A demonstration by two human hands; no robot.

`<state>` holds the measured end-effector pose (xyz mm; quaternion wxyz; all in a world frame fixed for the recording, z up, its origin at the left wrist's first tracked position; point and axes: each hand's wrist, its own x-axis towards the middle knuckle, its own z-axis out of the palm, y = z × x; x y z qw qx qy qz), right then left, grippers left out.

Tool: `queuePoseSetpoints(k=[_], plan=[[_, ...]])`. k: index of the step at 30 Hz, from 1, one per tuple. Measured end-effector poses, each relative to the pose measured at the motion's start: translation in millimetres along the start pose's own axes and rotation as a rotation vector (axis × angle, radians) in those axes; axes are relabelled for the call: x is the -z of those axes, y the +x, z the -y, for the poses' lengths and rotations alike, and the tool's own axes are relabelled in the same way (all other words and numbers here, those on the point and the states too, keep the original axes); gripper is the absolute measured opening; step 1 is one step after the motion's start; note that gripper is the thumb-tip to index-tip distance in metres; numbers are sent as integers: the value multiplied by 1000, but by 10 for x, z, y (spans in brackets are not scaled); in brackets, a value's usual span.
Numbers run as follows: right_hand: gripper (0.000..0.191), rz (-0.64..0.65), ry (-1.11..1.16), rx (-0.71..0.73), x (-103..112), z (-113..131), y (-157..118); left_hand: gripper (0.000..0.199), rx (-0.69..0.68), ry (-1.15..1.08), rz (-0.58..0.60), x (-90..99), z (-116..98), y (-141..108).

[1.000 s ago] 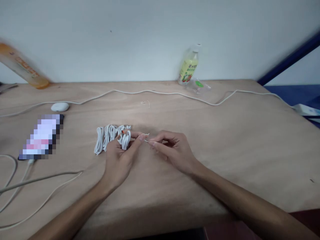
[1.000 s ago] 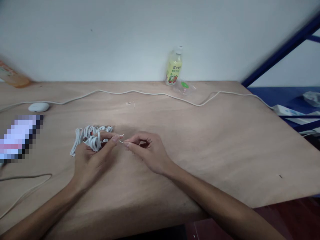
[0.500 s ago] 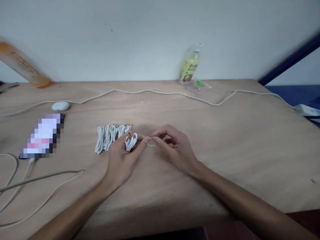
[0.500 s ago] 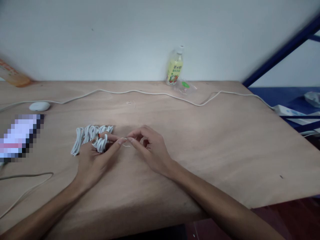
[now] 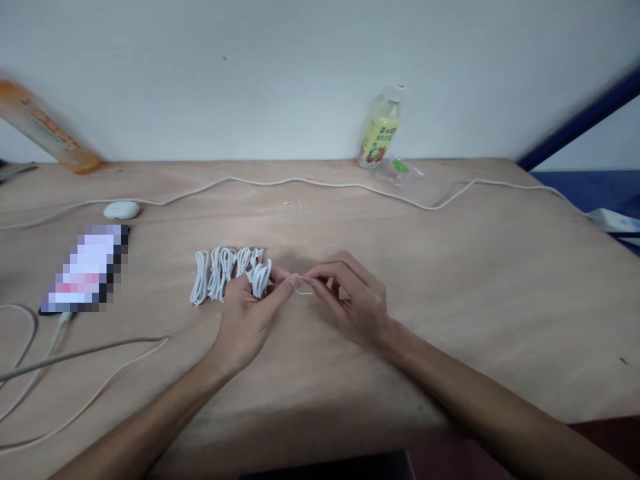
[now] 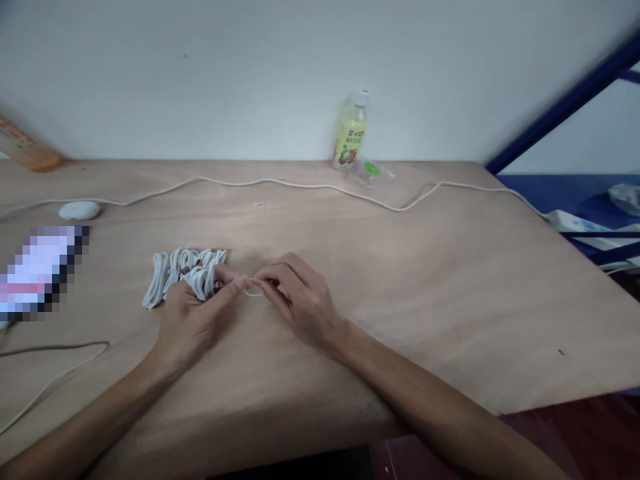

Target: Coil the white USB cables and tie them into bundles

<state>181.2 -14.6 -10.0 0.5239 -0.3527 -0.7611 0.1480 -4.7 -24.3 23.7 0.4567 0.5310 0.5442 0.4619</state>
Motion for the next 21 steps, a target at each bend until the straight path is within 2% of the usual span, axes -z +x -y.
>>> queuePoseSetpoints(k=[8, 21], plan=[[13, 131, 118, -145, 67, -1, 60, 24, -126, 64, 2, -1, 10, -3], [17, 106, -28, 46, 79, -26, 41, 25, -115, 67, 4, -13, 8, -9]])
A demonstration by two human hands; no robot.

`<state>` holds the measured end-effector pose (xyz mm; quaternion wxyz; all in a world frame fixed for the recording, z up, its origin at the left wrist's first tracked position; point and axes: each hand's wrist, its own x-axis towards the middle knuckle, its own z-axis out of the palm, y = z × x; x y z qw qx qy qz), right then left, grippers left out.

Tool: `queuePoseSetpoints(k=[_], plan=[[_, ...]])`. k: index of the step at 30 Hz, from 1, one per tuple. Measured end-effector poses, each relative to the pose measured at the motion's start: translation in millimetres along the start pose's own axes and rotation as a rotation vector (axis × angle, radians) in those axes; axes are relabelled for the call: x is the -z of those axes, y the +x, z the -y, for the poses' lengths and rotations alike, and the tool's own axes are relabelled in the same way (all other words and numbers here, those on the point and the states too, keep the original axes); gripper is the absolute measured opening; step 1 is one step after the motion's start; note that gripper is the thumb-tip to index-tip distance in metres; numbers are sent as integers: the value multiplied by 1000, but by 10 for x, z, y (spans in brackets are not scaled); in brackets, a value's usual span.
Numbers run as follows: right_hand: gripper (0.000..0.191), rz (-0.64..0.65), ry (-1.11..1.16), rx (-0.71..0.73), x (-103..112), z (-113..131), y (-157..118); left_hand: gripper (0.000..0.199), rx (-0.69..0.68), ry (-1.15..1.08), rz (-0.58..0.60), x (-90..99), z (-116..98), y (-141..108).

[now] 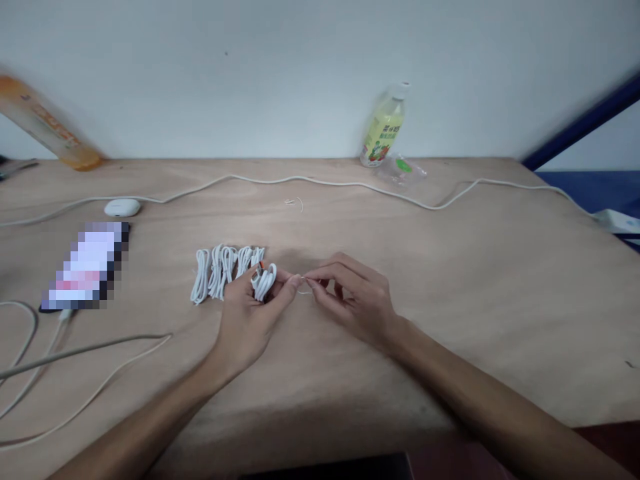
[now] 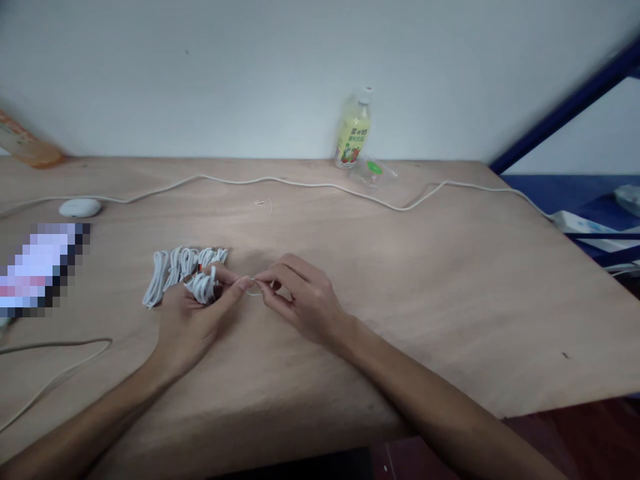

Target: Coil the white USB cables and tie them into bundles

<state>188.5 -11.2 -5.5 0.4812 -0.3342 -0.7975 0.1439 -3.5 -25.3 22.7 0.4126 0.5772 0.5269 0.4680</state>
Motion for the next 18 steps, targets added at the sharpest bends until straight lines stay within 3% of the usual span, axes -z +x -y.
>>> queuePoseSetpoints(k=[8, 18], plan=[[17, -63, -69, 87, -11, 1, -19, 22, -3, 4, -36, -13, -20, -19], [11, -17, 171, -189, -25, 47, 10, 24, -98, 67, -29, 2, 11, -22]])
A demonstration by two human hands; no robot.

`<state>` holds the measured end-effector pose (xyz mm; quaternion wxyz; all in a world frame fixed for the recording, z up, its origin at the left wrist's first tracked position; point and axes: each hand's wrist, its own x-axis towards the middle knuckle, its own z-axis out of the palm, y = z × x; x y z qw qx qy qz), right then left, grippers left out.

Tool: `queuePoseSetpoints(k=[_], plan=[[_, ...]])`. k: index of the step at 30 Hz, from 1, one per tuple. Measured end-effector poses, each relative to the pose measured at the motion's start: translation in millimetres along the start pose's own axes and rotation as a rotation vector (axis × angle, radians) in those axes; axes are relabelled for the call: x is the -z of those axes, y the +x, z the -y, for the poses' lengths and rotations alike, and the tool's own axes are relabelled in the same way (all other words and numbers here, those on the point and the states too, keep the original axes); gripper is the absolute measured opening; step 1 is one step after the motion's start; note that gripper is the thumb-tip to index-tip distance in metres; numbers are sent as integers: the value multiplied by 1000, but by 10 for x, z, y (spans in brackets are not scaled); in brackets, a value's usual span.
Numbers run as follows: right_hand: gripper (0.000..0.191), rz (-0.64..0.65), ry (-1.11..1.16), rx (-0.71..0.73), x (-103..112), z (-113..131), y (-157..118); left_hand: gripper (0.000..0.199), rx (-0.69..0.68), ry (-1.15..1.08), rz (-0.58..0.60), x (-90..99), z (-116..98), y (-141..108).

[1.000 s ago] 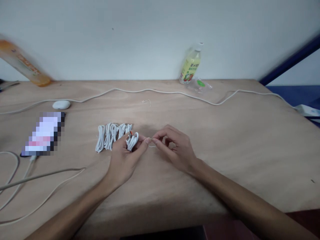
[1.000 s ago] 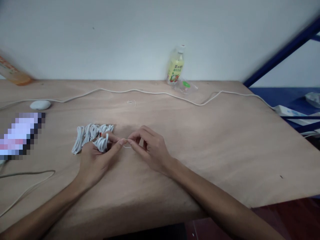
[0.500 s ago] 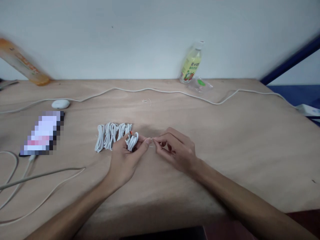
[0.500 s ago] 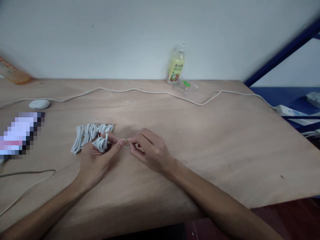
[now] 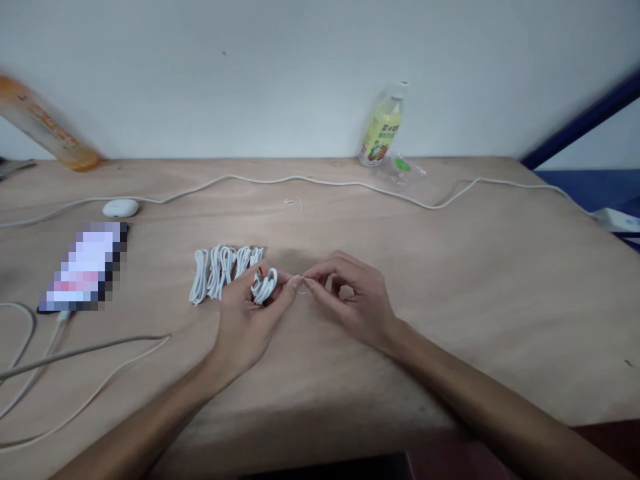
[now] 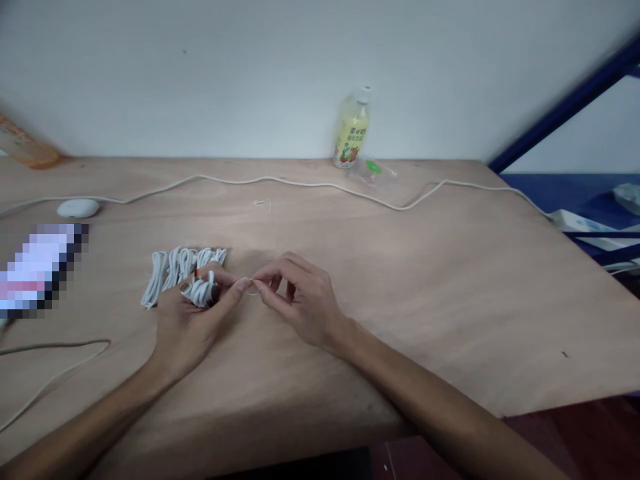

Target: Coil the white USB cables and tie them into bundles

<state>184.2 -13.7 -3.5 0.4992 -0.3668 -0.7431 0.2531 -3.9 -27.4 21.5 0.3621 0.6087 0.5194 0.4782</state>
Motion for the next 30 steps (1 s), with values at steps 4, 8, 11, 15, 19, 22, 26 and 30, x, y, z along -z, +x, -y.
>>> queuePoseSetpoints(k=[4, 8, 11, 15, 19, 22, 26, 30], plan=[[12, 32, -7, 41, 30, -14, 16, 24, 39, -32, 13, -7, -12, 6], [13, 60, 1, 98, 82, -42, 52, 22, 104, -75, 13, 8, -41, 24], [13, 66, 7, 151, 98, -64, 68, 23, 152, -88, 29, 19, -51, 39], [11, 53, 38, 122, 90, -64, 61, 23, 187, -119, 35, 13, -42, 46], [11, 43, 149, -81, 75, -46, 40, 21, 175, -120, 6, 4, -38, 42], [10, 17, 168, -137, 71, -47, 36, 20, 164, -115, -10, 1, -37, 35], [8, 56, 44, 52, 75, -62, 48, 20, 177, -128, -12, 8, -39, 29], [9, 30, -97, 194, 75, -67, 47, 21, 200, -116, -16, 13, -33, 35]])
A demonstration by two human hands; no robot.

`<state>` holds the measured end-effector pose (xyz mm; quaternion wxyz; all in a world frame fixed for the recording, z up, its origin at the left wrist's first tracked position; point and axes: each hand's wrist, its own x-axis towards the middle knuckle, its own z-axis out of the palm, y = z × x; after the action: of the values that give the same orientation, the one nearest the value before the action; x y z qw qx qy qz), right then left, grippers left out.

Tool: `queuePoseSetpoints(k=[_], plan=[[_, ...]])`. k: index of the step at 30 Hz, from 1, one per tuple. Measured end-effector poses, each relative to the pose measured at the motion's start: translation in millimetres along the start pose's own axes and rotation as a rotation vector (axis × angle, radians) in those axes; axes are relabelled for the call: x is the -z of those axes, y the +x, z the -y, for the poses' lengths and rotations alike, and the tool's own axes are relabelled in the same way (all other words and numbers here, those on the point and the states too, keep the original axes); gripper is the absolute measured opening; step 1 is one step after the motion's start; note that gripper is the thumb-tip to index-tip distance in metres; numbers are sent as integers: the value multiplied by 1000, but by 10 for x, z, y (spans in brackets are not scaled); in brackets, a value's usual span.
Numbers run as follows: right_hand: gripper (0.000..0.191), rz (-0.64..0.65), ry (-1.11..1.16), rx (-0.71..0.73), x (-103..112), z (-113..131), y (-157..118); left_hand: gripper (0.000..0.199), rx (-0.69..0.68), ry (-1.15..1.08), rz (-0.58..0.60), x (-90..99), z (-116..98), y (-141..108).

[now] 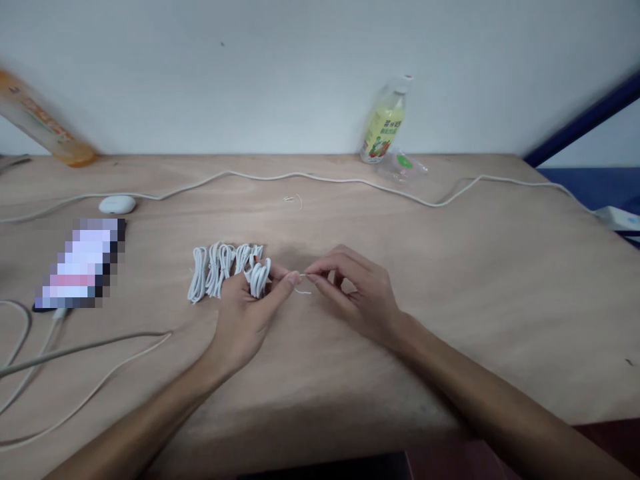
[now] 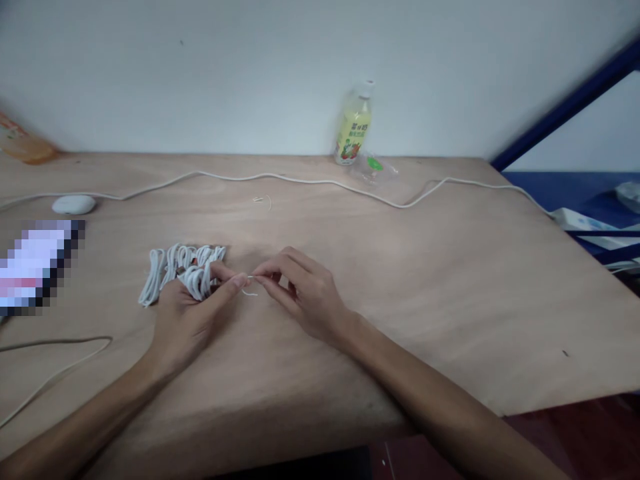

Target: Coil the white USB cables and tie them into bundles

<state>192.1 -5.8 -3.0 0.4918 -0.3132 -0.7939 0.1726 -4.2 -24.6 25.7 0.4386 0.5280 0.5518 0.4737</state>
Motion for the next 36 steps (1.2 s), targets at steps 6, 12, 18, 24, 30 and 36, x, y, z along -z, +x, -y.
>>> queuePoseSetpoints(k=[6, 12, 18, 24, 30, 36], plan=[[12, -36, -221, 177, -7, -4, -22, 24, 119, -130, 6, -52, 42, 8], [17, -105, -276, 255, -36, -10, -40, 27, 302, -330, 95, -84, 12, -13], [17, -13, 256, -343, -49, 67, -29, 21, -43, -5, 10, -15, -4, -19], [40, 69, 767, -745, -74, 85, 20, 22, -227, 111, 58, 5, 20, -52], [43, 155, 909, -830, -51, 49, 43, 20, -269, 174, 77, 6, 20, -66], [41, 202, 961, -814, -61, 35, 42, 21, -110, 43, 70, -17, 6, -48]])
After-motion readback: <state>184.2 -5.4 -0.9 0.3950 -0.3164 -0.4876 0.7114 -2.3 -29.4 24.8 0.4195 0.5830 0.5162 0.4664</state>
